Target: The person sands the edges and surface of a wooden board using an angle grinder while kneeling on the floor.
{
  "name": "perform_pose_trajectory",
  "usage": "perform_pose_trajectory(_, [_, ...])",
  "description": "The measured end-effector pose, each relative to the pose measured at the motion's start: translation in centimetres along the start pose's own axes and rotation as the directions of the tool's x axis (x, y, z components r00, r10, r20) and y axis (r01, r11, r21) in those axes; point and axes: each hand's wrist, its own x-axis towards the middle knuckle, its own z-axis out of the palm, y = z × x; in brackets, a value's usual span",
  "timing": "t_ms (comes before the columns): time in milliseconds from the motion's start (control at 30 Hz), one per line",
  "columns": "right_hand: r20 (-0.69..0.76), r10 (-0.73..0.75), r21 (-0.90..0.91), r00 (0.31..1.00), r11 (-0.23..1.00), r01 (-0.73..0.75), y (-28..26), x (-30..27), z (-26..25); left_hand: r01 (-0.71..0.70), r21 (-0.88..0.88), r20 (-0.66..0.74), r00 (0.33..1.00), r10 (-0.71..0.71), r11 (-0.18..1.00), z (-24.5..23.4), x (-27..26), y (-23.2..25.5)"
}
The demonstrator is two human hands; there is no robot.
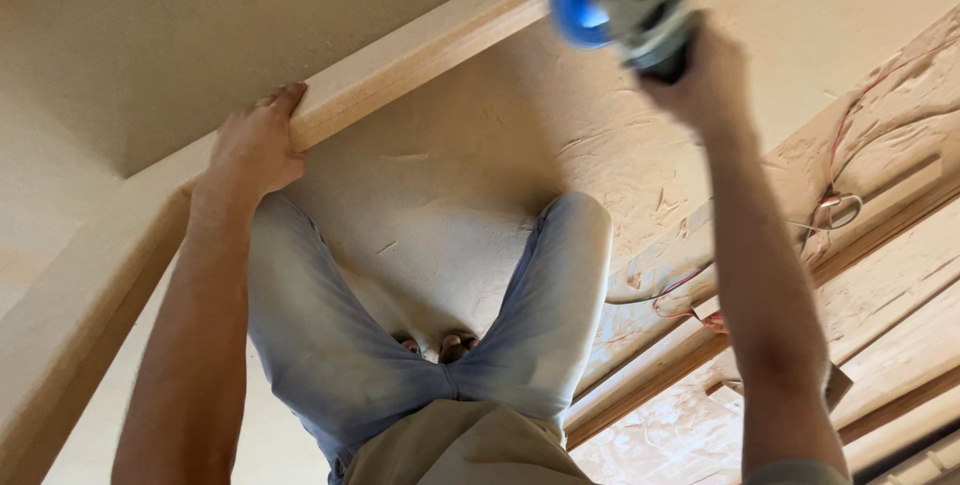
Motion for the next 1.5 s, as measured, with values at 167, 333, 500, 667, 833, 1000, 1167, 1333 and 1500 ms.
perform_pose_trajectory(167, [-0.272, 0.013, 0.202, 0.962, 0.978, 0.044, 10.2, 1.1, -3.0, -0.074, -0.003, -0.071, 0.995, 0.073, 0.997, 0.6, 0.0, -0.6])
perform_pose_trajectory(333, [-0.37, 0.006, 0.24, 0.929, 0.967, 0.089, 10.4, -0.2, -3.4, -0.068, 0.023, -0.082, 0.994, 0.07, 0.997, 1.2, 0.1, -1.0])
perform_pose_trajectory(500, [-0.249, -0.103, 0.129, 0.963, 0.982, 0.138, 0.7, -2.8, -1.3, -0.068, 0.033, -0.093, 0.993, 0.071, 0.997, 1.6, 0.0, -1.0])
perform_pose_trajectory(667, [0.09, -0.049, -0.029, 0.995, 0.998, 0.052, -11.7, -5.1, 1.7, -0.04, 0.029, -0.087, 0.995, 0.042, 0.999, 1.8, -0.5, -0.6])
perform_pose_trajectory(833, [0.292, -0.036, -0.024, 0.956, 0.999, 0.045, -17.5, -6.3, 3.7, -0.039, 0.035, -0.133, 0.99, 0.043, 0.999, 2.1, -0.9, -0.2])
perform_pose_trajectory(1000, [0.147, 0.131, 0.03, 0.98, 0.99, -0.137, -9.7, -5.1, 2.6, -0.07, 0.06, -0.154, 0.985, 0.078, 0.996, 2.7, -0.8, -0.2])
perform_pose_trajectory(1167, [-0.295, -0.109, 0.059, 0.949, 0.99, 0.132, 4.2, -1.2, -1.8, -0.1, 0.107, -0.193, 0.974, 0.119, 0.989, 3.7, -1.1, -0.4])
perform_pose_trajectory(1333, [-0.291, 0.259, 0.519, 0.921, 0.852, -0.075, 8.5, -1.1, -3.7, -0.053, 0.069, -0.131, 0.989, 0.062, 0.996, 2.9, -0.5, -0.6])
perform_pose_trajectory(1500, [-0.127, 0.463, 0.893, 0.877, 0.439, -0.103, 3.5, -5.3, -2.9, -0.063, 0.052, -0.156, 0.985, 0.07, 0.997, 3.4, -1.1, -0.4])
